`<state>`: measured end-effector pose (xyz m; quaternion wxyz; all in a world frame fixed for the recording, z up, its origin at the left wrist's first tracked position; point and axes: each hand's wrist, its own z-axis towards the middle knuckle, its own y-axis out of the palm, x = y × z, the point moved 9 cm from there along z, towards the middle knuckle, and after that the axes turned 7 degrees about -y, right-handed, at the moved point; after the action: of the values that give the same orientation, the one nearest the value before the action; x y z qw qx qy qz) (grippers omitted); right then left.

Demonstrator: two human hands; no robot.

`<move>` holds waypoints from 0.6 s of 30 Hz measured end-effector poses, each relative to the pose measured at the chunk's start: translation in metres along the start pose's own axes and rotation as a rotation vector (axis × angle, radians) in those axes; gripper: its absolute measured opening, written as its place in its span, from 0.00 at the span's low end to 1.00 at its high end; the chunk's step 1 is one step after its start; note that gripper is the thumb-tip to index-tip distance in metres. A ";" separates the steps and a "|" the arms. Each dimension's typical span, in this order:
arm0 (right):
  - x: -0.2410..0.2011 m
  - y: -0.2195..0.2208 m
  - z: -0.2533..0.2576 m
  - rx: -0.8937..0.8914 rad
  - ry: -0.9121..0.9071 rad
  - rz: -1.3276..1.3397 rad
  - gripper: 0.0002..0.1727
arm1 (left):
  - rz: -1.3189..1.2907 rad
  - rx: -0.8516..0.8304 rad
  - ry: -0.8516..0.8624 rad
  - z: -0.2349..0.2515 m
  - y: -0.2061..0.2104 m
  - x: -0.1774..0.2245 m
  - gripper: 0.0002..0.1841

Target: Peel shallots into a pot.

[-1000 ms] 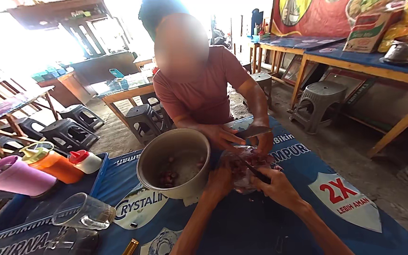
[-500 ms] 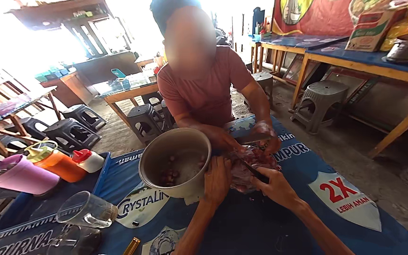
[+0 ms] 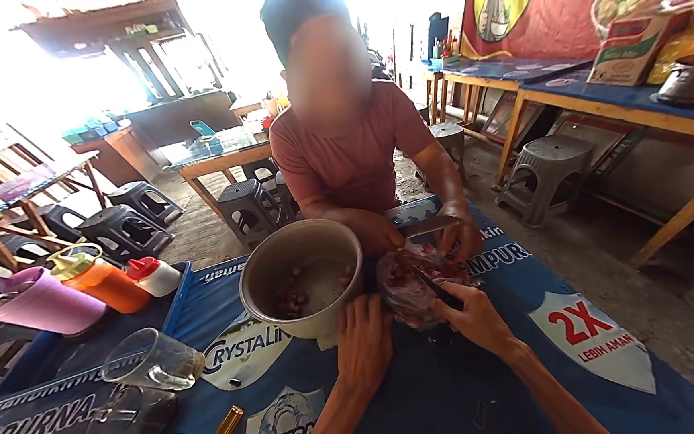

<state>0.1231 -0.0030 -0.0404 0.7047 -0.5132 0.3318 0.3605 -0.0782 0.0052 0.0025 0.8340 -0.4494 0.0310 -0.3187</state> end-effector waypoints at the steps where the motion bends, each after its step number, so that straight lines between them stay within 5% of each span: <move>1: -0.001 -0.002 0.000 0.025 -0.016 0.011 0.14 | -0.071 -0.004 0.019 0.010 0.001 0.006 0.16; 6: -0.006 -0.014 -0.001 0.160 -0.070 0.028 0.14 | -0.362 -0.336 -0.027 0.068 0.049 0.025 0.15; 12: -0.008 -0.017 -0.002 0.170 -0.067 0.047 0.14 | -0.134 -0.826 0.024 0.094 0.108 0.032 0.25; 18: -0.003 -0.014 -0.002 0.159 -0.043 0.043 0.14 | -0.134 -0.916 0.056 0.096 0.109 0.027 0.36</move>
<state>0.1330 -0.0080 -0.0311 0.7423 -0.4407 0.3548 0.3590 0.0310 0.1026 -0.0186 0.5259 -0.7638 0.1622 -0.3373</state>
